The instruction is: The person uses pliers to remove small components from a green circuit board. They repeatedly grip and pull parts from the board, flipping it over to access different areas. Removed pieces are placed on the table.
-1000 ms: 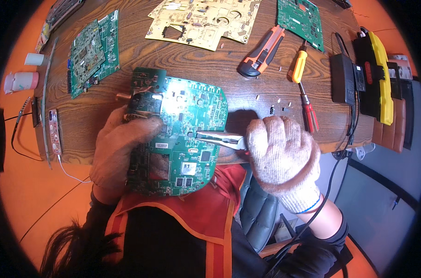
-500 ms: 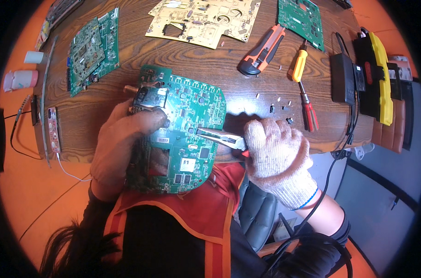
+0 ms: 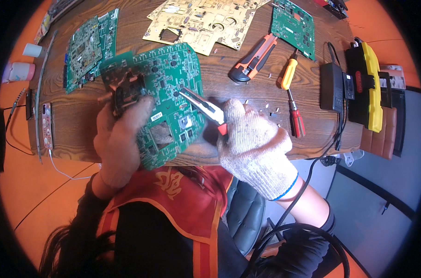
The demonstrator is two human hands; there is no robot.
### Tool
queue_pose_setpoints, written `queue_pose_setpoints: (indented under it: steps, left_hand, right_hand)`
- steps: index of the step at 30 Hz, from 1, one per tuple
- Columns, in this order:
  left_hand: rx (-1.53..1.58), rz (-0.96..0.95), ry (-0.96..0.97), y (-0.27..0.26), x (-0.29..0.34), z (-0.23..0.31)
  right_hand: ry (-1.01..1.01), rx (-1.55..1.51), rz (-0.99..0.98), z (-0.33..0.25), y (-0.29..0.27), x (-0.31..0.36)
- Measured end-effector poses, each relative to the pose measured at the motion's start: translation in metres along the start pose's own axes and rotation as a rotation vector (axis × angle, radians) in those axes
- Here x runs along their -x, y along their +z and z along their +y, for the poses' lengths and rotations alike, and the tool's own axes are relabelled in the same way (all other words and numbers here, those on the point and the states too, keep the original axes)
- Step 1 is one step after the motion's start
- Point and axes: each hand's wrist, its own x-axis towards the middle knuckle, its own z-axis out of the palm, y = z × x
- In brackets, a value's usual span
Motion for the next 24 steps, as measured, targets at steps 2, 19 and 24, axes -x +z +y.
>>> queue_pose_setpoints:
  steps: [2,19,24]
  left_hand:
    - [0.043,-0.03,0.057,0.003,0.002,-0.002]
    - [-0.012,-0.312,0.457,-0.015,0.003,-0.061]
    - [0.703,-0.335,-0.206,0.017,0.012,-0.065]
  right_hand:
    - [-0.008,-0.177,-0.042,-0.003,-0.003,-0.002]
    - [0.103,-2.749,-0.713,-0.032,0.04,0.046]
    - [-0.451,-3.266,-0.754,-0.063,0.045,0.041]
